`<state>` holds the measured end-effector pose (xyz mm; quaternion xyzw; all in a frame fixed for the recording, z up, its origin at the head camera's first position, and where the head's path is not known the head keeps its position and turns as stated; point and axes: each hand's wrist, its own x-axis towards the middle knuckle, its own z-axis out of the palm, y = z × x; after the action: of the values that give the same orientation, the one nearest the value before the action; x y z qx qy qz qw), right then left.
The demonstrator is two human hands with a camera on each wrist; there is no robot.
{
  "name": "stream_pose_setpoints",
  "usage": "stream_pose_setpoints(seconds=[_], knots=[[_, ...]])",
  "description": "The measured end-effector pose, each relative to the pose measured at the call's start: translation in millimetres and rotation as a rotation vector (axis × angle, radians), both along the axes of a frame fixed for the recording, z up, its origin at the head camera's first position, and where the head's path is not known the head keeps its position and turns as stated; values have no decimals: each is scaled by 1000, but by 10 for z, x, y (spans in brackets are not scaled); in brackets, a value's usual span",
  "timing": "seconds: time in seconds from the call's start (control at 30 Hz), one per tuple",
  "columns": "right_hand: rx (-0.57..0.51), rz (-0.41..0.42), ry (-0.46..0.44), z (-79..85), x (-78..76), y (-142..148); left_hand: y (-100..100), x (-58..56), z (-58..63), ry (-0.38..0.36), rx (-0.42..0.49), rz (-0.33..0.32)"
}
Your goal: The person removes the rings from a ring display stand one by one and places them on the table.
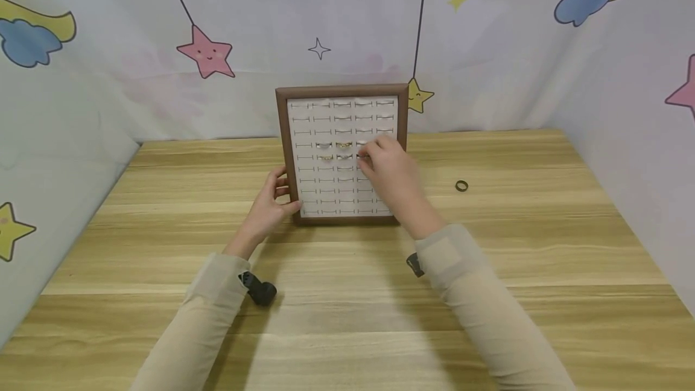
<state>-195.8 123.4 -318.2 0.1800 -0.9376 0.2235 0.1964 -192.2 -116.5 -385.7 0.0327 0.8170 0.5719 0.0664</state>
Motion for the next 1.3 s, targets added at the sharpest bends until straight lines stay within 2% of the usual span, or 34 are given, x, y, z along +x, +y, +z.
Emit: stream_pose_setpoints(seconds=[0.37, 0.53, 0.63, 0.83, 0.97, 1.13, 1.3], knots=[[40, -20, 56, -41, -9, -59, 10, 25, 41, -8, -6, -1], [45, -17, 34, -39, -20, -47, 13, 25, 35, -5, -2, -6], [0, -6, -17, -35, -33, -28, 10, 22, 30, -4, 3, -5], [-203, 12, -120, -28, -51, 25, 8, 20, 26, -7, 8, -3], [-364, -4, -129, -13, -66, 99, 8, 18, 26, -3, 12, -8], [-562, -82, -143, 37, -114, 294, 4, 26, 33, -10, -11, -11], [-833, -167, -172, 73, -181, 592, 7, 20, 31, -17, -18, -7]])
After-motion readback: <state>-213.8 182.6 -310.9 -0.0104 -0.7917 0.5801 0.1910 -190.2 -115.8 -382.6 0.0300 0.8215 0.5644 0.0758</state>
